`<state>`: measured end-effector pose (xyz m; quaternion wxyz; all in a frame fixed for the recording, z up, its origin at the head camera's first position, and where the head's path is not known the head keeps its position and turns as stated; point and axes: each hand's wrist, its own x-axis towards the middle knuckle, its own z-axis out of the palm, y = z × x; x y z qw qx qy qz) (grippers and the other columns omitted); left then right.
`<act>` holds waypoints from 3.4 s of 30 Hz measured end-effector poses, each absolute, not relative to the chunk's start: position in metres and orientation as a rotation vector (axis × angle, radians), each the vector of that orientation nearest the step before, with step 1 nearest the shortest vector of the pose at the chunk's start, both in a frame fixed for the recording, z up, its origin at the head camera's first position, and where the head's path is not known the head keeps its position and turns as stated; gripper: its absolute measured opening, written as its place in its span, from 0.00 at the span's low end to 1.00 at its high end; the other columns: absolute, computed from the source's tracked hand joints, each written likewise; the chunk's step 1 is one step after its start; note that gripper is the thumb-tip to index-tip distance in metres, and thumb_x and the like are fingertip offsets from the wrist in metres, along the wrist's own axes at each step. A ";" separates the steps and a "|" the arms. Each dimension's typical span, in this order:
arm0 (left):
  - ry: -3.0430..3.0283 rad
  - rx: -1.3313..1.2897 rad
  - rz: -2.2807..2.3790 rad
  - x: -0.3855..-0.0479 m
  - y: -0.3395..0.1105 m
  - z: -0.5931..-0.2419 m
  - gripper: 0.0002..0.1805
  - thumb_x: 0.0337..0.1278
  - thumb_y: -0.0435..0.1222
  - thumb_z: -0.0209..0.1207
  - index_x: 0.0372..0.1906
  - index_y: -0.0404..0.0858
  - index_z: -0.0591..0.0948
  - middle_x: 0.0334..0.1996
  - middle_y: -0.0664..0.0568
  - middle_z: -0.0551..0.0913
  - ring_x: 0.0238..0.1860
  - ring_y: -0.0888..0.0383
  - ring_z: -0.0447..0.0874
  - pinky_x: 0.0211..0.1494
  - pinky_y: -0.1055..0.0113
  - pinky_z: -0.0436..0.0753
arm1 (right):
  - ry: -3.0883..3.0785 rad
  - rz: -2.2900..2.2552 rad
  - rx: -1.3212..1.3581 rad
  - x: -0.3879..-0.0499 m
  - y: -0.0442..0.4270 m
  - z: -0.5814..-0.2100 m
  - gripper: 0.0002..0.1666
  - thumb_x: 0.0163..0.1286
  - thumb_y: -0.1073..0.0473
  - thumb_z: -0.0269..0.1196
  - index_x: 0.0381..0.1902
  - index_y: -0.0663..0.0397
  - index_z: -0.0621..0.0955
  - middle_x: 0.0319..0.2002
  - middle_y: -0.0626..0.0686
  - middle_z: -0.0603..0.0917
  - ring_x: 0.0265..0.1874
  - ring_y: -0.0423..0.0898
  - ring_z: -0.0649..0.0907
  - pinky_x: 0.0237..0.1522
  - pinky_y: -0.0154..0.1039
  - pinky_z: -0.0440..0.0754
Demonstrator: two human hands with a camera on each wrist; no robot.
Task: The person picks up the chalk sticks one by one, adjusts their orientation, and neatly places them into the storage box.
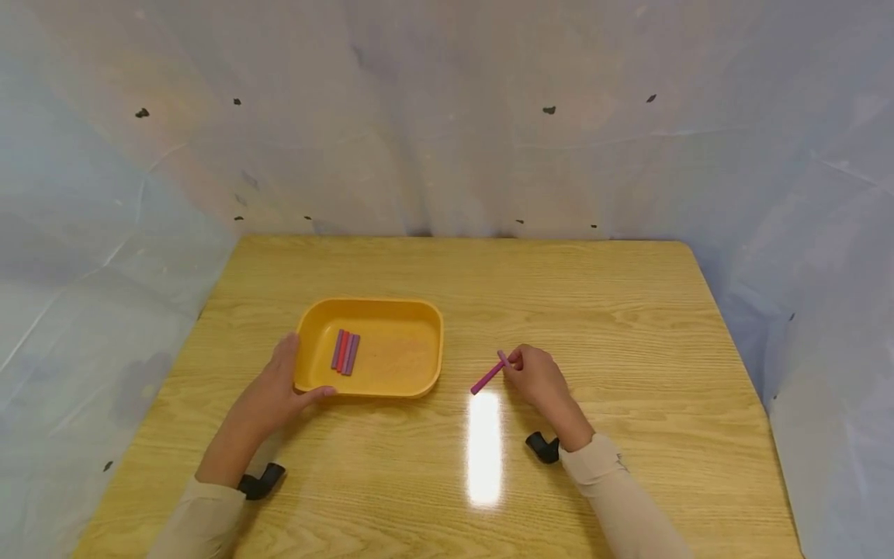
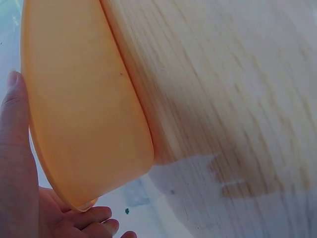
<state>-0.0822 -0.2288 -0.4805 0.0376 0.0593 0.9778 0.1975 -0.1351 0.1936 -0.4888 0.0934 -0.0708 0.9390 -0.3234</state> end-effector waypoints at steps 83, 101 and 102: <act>2.988 0.174 0.645 -0.082 -0.228 -0.479 0.67 0.41 0.71 0.53 0.72 0.32 0.35 0.72 0.36 0.40 0.71 0.43 0.39 0.67 0.45 0.53 | 1.670 -1.949 -0.189 -0.141 0.158 -0.454 0.26 0.71 0.57 0.54 0.59 0.71 0.68 0.44 0.57 0.77 0.44 0.55 0.79 0.47 0.49 0.79; 2.977 0.156 0.640 -0.084 -0.226 -0.481 0.68 0.39 0.73 0.52 0.72 0.33 0.34 0.72 0.36 0.40 0.71 0.43 0.39 0.67 0.45 0.54 | 1.529 -1.962 -0.183 -0.147 0.122 -0.444 0.27 0.71 0.59 0.54 0.62 0.71 0.64 0.45 0.57 0.77 0.43 0.54 0.80 0.47 0.44 0.80; 2.978 0.157 0.641 -0.084 -0.226 -0.481 0.68 0.39 0.73 0.52 0.72 0.33 0.34 0.72 0.36 0.40 0.71 0.43 0.39 0.67 0.45 0.54 | 1.537 -1.959 -0.188 -0.148 0.120 -0.443 0.26 0.71 0.59 0.54 0.61 0.70 0.65 0.44 0.56 0.78 0.42 0.53 0.80 0.47 0.43 0.80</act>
